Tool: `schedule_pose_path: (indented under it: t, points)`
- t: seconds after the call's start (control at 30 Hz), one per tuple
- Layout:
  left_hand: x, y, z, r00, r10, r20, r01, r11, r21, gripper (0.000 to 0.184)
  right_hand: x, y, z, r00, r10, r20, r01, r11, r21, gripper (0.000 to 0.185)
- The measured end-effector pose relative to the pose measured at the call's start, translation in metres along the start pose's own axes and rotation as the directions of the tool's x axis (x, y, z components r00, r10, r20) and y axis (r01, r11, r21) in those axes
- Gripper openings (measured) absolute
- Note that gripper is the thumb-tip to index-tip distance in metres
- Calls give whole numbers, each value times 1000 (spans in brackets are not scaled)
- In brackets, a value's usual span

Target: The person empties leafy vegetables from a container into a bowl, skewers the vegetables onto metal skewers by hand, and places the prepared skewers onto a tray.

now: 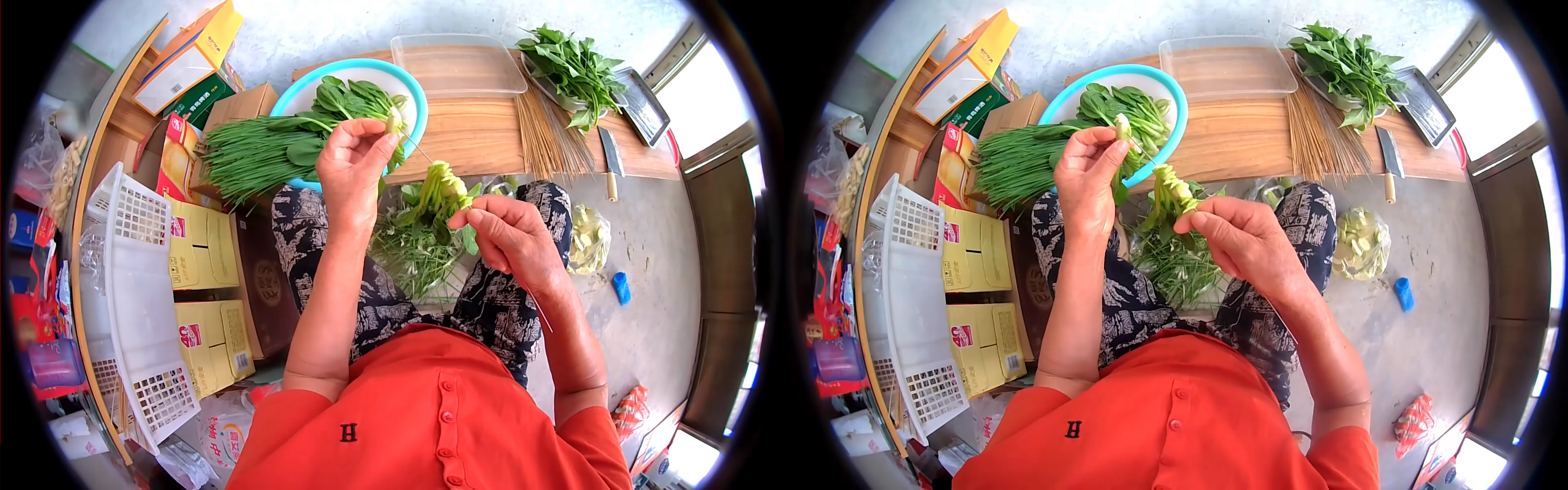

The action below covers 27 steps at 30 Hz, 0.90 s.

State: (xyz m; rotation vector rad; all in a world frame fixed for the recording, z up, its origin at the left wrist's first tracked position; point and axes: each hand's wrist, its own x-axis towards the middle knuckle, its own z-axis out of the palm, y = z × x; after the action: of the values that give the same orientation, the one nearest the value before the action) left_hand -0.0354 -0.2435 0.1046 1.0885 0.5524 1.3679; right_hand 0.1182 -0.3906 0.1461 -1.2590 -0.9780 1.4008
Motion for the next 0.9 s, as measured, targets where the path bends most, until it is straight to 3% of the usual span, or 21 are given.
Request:
schedule_pose_path:
  t: [0.37, 0.57, 0.9]
  points:
    - [-4, 5, 3, 996, 85, 24, -87, 984, 158, 17, -3, 1, -1, 1000, 3, -3, -3, 1000, -4, 26]
    - [-4, 5, 3, 986, 161, 52, -168, 968, 189, 17, -6, -2, 1, 1000, 6, -11, -6, 1000, -7, 26]
    - [-7, 12, 6, 985, 156, 80, -167, 972, 164, 17, -11, -6, 1, 1000, 5, -8, -5, 1000, 16, 26]
